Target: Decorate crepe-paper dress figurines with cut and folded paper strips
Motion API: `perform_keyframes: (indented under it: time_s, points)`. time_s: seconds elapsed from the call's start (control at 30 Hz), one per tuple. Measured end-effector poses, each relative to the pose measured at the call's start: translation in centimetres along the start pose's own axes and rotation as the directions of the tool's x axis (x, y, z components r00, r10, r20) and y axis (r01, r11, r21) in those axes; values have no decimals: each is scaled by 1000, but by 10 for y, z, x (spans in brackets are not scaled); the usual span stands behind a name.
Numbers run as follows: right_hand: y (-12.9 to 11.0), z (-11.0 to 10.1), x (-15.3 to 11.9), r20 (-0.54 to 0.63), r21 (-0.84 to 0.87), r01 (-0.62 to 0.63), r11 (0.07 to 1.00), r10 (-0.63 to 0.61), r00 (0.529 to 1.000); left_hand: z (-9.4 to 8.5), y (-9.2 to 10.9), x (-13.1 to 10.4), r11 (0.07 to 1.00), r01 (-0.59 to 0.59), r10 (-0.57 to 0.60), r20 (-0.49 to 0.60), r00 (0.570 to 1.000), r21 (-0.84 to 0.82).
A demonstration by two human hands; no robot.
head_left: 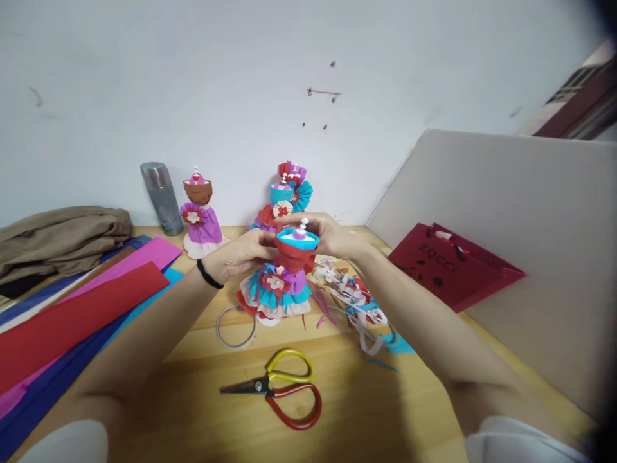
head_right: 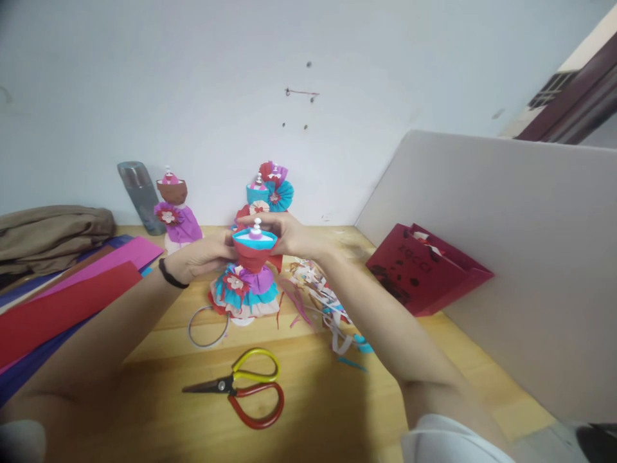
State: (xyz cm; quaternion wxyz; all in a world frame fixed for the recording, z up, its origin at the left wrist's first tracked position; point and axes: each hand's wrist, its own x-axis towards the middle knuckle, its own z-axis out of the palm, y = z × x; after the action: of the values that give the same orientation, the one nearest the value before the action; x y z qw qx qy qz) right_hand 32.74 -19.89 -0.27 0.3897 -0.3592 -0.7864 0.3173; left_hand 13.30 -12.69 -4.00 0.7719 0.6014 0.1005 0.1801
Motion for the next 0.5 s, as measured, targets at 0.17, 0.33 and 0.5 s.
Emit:
perform_keyframes:
  time_s: [0.17, 0.33, 0.5]
  points:
    - [2, 4, -1, -51, 81, -24, 996, 28, 998, 8, 12, -19, 972, -159, 200, -251, 947, 174]
    - [-5, 8, -1, -85, 67, -33, 997, 39, 996, 17, 21, -37, 908, -180, 247, -136, 959, 377]
    - [-7, 9, -3, -97, 66, -51, 996, 58, 994, 28, 23, -42, 900, -134, 173, -58, 983, 415]
